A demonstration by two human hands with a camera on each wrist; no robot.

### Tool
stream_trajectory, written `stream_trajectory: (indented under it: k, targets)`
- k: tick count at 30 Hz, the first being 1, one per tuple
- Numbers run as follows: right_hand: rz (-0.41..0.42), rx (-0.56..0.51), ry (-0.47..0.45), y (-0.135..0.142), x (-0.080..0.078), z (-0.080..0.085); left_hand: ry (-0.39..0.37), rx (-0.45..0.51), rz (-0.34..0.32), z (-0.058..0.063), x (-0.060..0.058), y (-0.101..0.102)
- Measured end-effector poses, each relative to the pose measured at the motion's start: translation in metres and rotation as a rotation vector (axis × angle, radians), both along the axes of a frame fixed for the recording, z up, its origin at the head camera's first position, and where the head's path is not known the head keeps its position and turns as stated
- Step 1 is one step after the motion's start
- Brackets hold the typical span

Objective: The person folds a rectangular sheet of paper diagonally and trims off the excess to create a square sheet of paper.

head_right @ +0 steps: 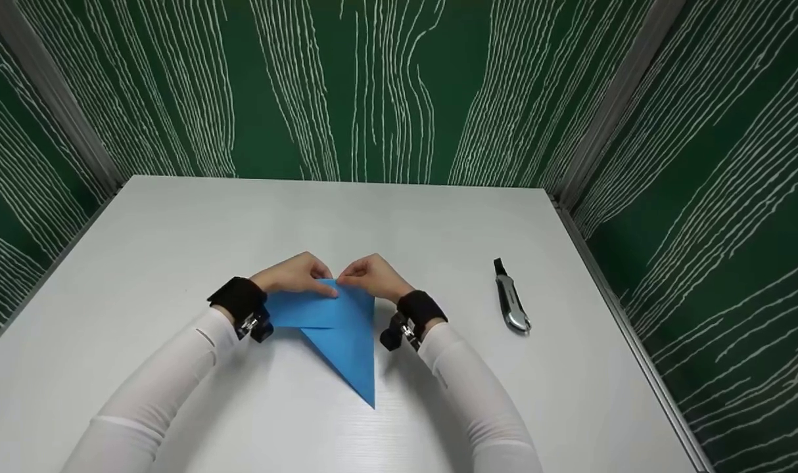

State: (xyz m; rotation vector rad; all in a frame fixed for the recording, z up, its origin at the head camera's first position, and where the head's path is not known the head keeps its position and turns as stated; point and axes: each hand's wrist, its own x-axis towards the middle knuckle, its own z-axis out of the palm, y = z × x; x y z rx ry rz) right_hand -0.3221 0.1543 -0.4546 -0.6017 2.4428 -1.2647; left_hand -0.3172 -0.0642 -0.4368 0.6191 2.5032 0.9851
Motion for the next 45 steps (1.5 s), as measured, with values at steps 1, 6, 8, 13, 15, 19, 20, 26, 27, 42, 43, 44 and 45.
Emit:
stream_trajectory:
  k: [1, 6, 8, 13, 15, 19, 20, 26, 27, 42, 43, 44, 45]
  targets:
    - [-0.002, -0.005, -0.003, 0.0, 0.0, 0.0, -0.001, 0.001, 0.001, -0.001, 0.0, 0.0]
    - [-0.01, -0.027, -0.002, 0.0, 0.001, -0.001, -0.002, 0.022, -0.02, -0.002, 0.0, -0.003]
    - [-0.018, -0.028, 0.005, 0.0, 0.0, -0.001, -0.004, 0.029, -0.027, -0.002, -0.001, -0.004]
    - [-0.025, -0.018, 0.011, 0.0, -0.001, -0.003, 0.027, 0.022, -0.035, -0.002, -0.003, -0.005]
    - [-0.02, -0.016, 0.015, -0.001, -0.001, -0.003, 0.052, 0.016, -0.037, -0.003, -0.003, -0.005]
    - [-0.017, -0.01, 0.021, 0.0, -0.001, -0.005, 0.084, 0.018, -0.032, -0.004, -0.002, -0.006]
    - [-0.015, -0.008, 0.023, 0.0, -0.001, -0.006, 0.085, 0.019, -0.029, -0.005, -0.002, -0.006]
    - [-0.003, 0.015, 0.013, 0.001, 0.001, -0.001, 0.084, 0.029, -0.021, -0.005, -0.002, -0.008]
    - [-0.001, 0.019, 0.011, 0.001, 0.001, 0.0, 0.087, 0.03, -0.024, -0.005, -0.002, -0.009]
    - [-0.013, 0.056, 0.011, 0.014, -0.001, 0.005, 0.068, 0.06, 0.022, -0.005, 0.0, -0.024]
    - [-0.019, 0.06, 0.012, 0.016, -0.001, 0.006, 0.068, 0.059, 0.032, -0.005, 0.0, -0.025]
    - [-0.026, 0.064, 0.013, 0.018, -0.001, 0.006, 0.068, 0.058, 0.042, -0.005, 0.001, -0.027]
    - [-0.033, 0.067, 0.015, 0.02, -0.001, 0.006, 0.068, 0.056, 0.049, -0.005, 0.001, -0.029]
